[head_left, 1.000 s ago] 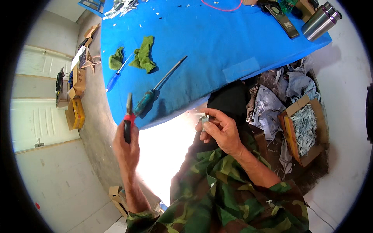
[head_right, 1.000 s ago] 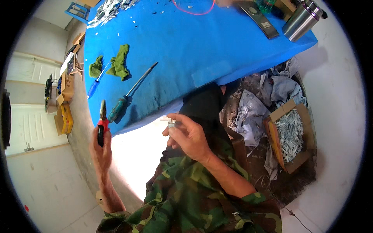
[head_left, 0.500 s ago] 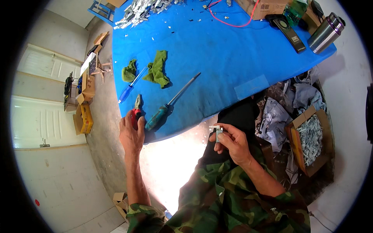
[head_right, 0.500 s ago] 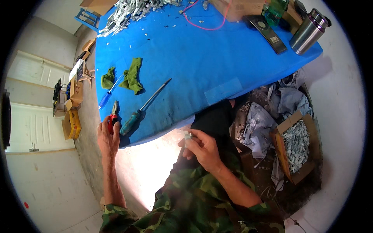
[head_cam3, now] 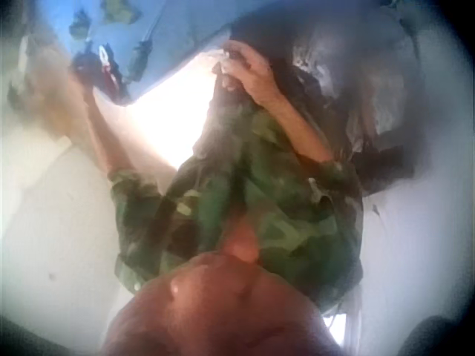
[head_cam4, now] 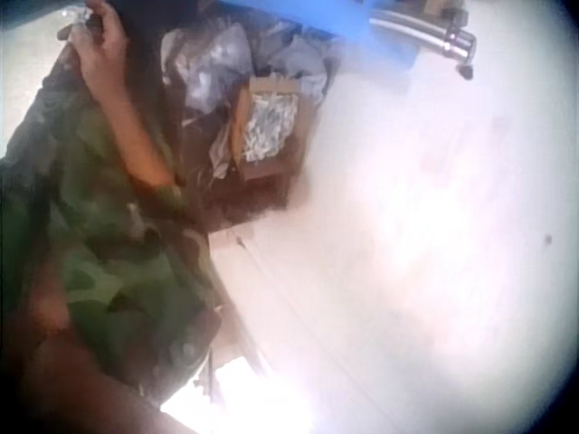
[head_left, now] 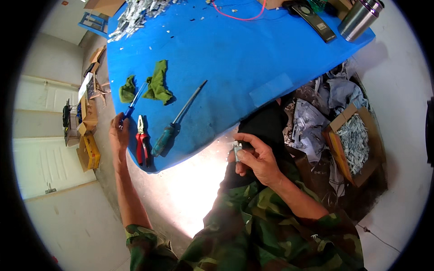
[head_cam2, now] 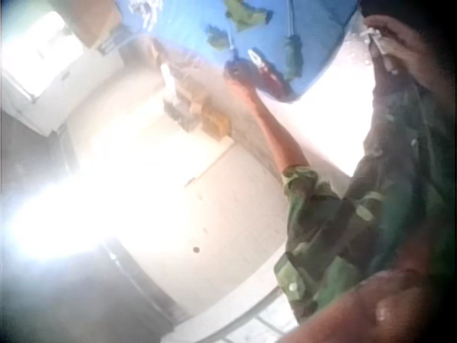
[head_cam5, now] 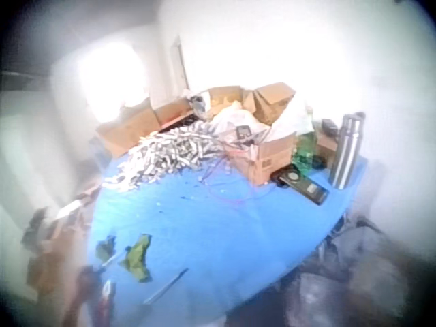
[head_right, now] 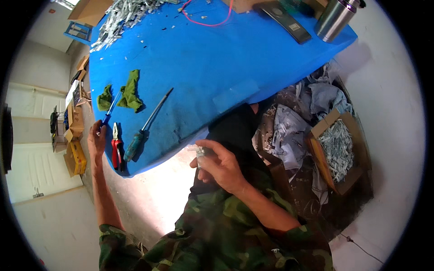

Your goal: The person assembles small metal components, using pliers and a screwdriver to adjust and secure parts, and wipes a component with a cloth.

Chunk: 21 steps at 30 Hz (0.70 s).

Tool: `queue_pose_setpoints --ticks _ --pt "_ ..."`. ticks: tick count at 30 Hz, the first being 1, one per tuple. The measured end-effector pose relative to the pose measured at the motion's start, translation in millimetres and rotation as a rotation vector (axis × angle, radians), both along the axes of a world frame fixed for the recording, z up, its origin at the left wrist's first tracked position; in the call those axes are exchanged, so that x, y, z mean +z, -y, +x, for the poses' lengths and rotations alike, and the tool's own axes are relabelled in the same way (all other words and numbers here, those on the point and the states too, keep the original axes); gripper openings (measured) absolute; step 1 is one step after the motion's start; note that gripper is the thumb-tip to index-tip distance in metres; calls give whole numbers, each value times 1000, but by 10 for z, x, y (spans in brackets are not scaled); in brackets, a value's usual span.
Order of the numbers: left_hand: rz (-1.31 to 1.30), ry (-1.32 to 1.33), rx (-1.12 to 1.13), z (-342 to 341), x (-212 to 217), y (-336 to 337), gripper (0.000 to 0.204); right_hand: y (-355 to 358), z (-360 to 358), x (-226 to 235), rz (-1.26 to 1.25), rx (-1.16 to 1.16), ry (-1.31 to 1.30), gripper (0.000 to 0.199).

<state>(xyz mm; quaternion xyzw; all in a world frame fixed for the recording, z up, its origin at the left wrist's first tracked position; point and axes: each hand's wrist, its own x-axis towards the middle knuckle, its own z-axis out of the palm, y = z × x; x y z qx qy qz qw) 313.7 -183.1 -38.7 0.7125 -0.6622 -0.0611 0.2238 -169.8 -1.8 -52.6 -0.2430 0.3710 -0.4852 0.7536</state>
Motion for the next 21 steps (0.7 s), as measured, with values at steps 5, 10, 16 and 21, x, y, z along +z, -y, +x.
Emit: queue_pose_setpoints --ticks 5,10,16,21 --pt "-83 197 -66 -19 140 -122 29 -17 -38 8 -20 40 6 44" --pt "26 -429 38 -1002 919 -948 29 -30 -75 -48 -20 19 36 41" --pt "162 -673 -141 -1904 1123 -1942 37 -34 -21 -14 -47 -4 6 38" --pt "282 -593 -218 -2220 1125 -2114 27 -54 8 -69 -92 2 -12 41"
